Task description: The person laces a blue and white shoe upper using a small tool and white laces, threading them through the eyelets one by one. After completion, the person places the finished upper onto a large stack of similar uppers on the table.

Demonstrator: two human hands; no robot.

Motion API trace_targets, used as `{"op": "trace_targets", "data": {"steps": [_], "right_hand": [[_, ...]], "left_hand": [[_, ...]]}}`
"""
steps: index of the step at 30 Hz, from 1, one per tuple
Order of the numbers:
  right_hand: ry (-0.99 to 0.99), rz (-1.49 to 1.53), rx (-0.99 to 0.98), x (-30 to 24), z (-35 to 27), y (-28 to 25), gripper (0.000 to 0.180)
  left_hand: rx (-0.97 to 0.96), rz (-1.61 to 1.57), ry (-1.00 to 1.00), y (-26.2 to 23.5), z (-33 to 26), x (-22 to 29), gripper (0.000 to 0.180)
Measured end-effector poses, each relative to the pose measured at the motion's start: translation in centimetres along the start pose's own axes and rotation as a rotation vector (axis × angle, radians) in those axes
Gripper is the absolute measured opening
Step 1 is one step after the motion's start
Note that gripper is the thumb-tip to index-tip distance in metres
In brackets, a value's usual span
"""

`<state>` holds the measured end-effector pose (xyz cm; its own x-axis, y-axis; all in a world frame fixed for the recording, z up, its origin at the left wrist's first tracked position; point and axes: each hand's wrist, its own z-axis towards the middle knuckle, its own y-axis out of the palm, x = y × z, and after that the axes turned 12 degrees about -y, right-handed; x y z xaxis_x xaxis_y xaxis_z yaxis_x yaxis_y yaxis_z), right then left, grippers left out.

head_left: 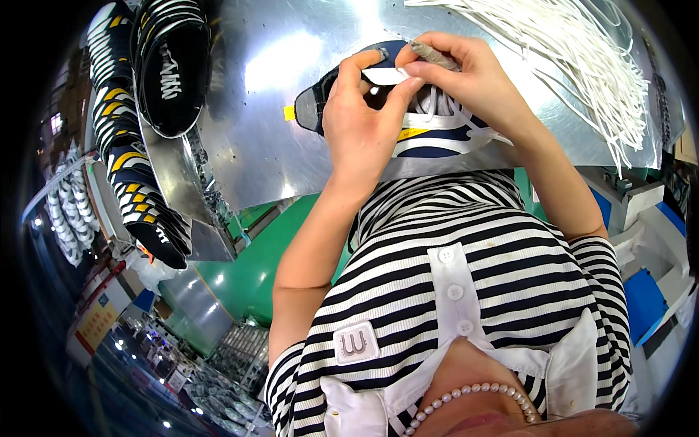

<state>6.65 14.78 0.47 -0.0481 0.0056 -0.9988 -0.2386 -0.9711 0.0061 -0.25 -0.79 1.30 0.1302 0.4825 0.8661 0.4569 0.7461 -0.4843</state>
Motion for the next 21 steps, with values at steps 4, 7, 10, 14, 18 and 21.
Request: {"op": "trace_targets", "data": {"steps": [4,7,10,14,18,21], "right_hand": [[-0.056,-0.179,0.039,-1.1,-1.3,-0.6,0.021],[-0.136,-0.299,0.133,-1.4,-2.8,-0.2,0.019],[-0.169,-0.460,0.031,-2.3,-3.0,-0.4,0.014],[-0.219,-0.598,-0.008,-2.1,-3.2,-0.8,0.013],[-0.210,-0.713,-0.003,-1.8,-3.0,-0.9,0.013],[-0.248,-0.805,-0.013,-1.4,-2.7,-0.5,0.012]], "left_hand": [[0.055,-0.131,0.016,0.7,0.2,-1.6,0.041],[0.033,-0.103,0.011,0.7,0.5,-1.9,0.041],[0.014,-0.119,0.017,0.5,0.4,-1.6,0.043],[0.002,-0.091,0.016,0.5,0.4,-1.1,0.045],[0.019,-0.135,0.019,0.6,0.3,-1.0,0.043],[0.019,-0.084,0.010,0.5,0.0,-1.2,0.041]]}}
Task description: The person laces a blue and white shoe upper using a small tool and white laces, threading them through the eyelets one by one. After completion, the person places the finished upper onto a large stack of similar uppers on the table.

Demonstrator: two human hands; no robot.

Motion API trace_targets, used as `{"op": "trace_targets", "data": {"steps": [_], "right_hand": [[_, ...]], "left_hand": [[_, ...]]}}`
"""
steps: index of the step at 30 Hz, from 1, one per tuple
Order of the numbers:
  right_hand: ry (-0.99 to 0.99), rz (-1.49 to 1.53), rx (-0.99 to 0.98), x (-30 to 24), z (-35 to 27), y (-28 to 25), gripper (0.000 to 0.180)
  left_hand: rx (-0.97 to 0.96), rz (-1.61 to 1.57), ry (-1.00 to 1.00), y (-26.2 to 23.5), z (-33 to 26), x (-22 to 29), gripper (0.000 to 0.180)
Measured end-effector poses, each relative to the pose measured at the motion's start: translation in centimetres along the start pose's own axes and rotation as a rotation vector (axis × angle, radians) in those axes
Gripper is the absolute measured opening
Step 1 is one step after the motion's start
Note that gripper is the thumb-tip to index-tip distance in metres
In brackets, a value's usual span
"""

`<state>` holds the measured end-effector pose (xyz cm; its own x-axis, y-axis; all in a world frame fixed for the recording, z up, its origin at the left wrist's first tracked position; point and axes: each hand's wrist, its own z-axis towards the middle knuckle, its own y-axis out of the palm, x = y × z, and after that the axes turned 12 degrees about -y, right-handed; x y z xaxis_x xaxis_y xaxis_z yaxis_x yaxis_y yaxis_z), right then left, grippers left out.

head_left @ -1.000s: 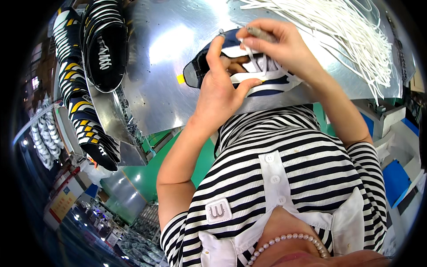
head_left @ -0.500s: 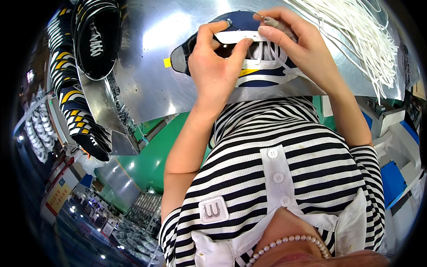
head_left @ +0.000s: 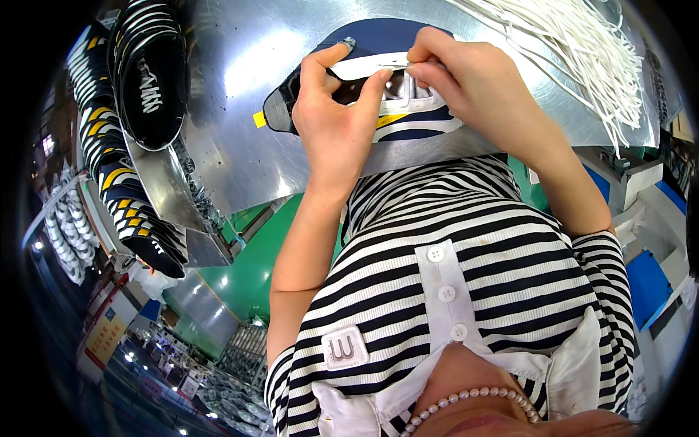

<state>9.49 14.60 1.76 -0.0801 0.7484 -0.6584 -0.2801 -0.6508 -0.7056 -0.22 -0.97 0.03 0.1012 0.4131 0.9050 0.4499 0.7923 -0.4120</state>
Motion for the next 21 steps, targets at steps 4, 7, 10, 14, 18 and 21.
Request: {"op": "trace_targets", "data": {"steps": [4,7,10,14,18,21], "right_hand": [[-0.150,-0.155,0.007,0.1,1.1,2.0,0.013],[-0.209,-0.240,0.065,-0.4,1.4,3.0,0.017],[-0.145,-0.177,0.038,0.1,1.3,1.4,0.014],[0.054,0.002,-0.003,-1.2,-0.6,-3.2,0.014],[0.192,0.097,0.105,-0.1,-0.9,-2.5,0.017],[0.058,-0.154,0.254,3.0,-0.9,0.6,0.021]], "left_hand": [[0.037,0.038,0.167,0.5,-0.4,-0.8,0.033],[0.065,0.095,0.238,1.0,-0.2,-0.7,0.034],[-0.042,-0.080,0.044,0.5,-0.1,0.1,0.040],[-0.155,-0.258,-0.112,-0.2,0.2,0.5,0.043],[-0.134,-0.230,-0.063,-0.2,1.0,0.6,0.036],[-0.295,-0.453,-0.158,-1.4,2.2,1.0,0.040]]}}
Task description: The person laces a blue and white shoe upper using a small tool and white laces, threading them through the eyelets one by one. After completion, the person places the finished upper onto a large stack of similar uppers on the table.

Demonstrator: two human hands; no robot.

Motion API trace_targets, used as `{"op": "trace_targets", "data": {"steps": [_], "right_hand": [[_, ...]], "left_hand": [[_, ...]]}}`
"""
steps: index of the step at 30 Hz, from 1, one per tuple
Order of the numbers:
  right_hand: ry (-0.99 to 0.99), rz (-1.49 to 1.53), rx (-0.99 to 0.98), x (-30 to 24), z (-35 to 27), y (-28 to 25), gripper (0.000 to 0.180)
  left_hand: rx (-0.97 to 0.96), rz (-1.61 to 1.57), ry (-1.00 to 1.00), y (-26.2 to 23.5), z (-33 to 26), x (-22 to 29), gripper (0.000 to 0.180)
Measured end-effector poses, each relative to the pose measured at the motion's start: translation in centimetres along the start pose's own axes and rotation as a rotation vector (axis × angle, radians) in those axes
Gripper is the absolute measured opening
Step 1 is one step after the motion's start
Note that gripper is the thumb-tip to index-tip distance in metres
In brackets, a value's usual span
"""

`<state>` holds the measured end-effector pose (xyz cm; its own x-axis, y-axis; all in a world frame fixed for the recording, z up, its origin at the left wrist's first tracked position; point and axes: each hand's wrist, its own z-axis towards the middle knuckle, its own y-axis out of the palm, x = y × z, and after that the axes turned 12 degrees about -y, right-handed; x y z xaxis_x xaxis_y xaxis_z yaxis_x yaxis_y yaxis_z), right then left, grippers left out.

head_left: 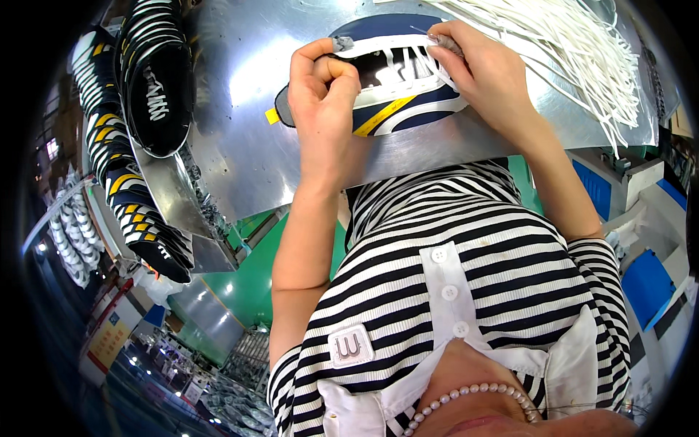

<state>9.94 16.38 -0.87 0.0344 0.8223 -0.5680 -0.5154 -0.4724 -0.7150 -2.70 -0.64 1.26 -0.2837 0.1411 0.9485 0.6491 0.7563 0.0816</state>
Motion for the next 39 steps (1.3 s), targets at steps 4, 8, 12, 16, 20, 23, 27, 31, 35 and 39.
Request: {"op": "trace_targets", "data": {"steps": [4,8,12,16,20,23,27,31,35,39], "right_hand": [[0.153,0.096,-0.056,0.2,0.6,-0.1,0.021],[0.037,0.117,-0.051,0.5,0.6,0.1,0.022],[0.029,0.087,-0.031,0.5,0.5,0.4,0.022],[0.068,0.079,-0.008,0.8,0.5,0.6,0.025],[0.093,0.227,0.053,0.8,-0.1,-0.7,0.019],[-0.089,0.072,0.039,0.1,-1.2,-2.0,0.020],[-0.097,0.027,-0.004,-0.8,-1.8,-2.0,0.019],[-0.117,0.189,-0.202,-3.0,-2.5,-5.2,0.016],[-0.253,0.450,-0.516,-3.0,-6.3,-5.2,0.023],[0.080,0.728,-0.236,-1.7,-4.5,-6.0,0.016]], "left_hand": [[0.154,0.360,0.125,0.3,0.3,-0.5,0.057],[0.321,0.301,0.137,2.6,1.5,-1.3,0.064],[0.348,0.328,0.116,2.5,1.7,-1.5,0.061],[0.079,0.486,-0.099,0.0,0.3,0.9,0.056],[0.195,0.634,0.086,0.8,-2.1,1.9,0.059],[0.180,1.093,0.440,1.4,-4.5,2.5,0.056],[0.168,1.176,0.451,3.6,-1.5,0.1,0.038],[0.131,1.108,0.411,2.5,-0.1,0.3,0.034],[0.085,1.045,0.258,1.7,0.8,0.7,0.028],[0.176,0.895,0.326,1.2,1.1,0.7,0.023]]}}
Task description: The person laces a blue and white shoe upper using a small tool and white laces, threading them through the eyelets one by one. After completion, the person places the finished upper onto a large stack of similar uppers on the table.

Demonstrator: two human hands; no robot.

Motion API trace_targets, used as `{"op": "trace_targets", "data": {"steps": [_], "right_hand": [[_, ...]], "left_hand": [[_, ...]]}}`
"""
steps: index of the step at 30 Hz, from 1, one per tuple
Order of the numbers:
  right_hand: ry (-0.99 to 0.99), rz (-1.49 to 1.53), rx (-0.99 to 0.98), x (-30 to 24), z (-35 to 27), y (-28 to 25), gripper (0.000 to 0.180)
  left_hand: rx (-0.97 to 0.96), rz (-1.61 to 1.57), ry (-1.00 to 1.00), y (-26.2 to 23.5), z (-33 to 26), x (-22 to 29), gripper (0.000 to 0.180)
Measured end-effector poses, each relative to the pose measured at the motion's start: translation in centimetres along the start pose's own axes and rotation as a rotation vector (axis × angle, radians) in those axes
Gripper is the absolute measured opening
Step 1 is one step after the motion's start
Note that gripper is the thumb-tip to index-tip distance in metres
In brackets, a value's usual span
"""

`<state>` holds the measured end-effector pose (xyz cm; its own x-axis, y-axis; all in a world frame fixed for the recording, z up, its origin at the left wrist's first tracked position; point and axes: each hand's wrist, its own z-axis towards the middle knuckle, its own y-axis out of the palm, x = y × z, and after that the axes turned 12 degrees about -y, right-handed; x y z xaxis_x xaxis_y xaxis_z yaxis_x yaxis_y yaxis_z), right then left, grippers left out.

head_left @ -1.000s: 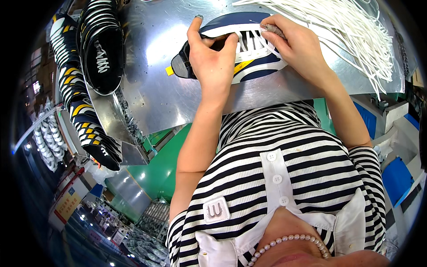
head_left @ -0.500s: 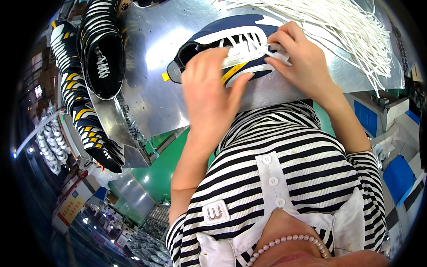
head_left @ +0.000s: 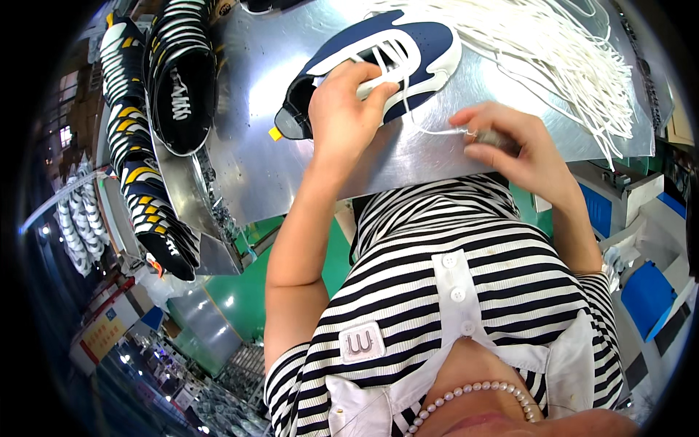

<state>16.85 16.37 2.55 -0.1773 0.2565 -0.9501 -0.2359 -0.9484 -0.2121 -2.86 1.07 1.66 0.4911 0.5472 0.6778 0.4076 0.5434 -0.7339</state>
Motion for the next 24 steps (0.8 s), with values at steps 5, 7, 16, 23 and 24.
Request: {"op": "trace_targets", "data": {"steps": [5,7,16,23,24], "right_hand": [[0.117,0.094,0.313,2.3,3.4,1.9,0.020],[0.099,0.087,0.344,2.5,4.6,2.8,0.021],[-0.006,0.123,0.493,2.5,4.3,4.9,0.025],[0.044,0.071,0.299,2.7,4.1,3.9,0.019],[0.034,0.036,0.187,2.6,3.7,3.7,0.018]], "left_hand": [[0.079,-0.109,0.150,-0.4,-1.3,2.8,0.014],[0.115,-0.094,0.184,-0.4,-1.7,3.4,0.011],[0.176,-0.068,0.266,-1.4,-2.1,4.2,0.010],[0.193,-0.062,0.355,-2.5,-1.8,5.3,0.011],[0.201,-0.054,0.358,-2.8,-1.7,5.4,0.011]]}}
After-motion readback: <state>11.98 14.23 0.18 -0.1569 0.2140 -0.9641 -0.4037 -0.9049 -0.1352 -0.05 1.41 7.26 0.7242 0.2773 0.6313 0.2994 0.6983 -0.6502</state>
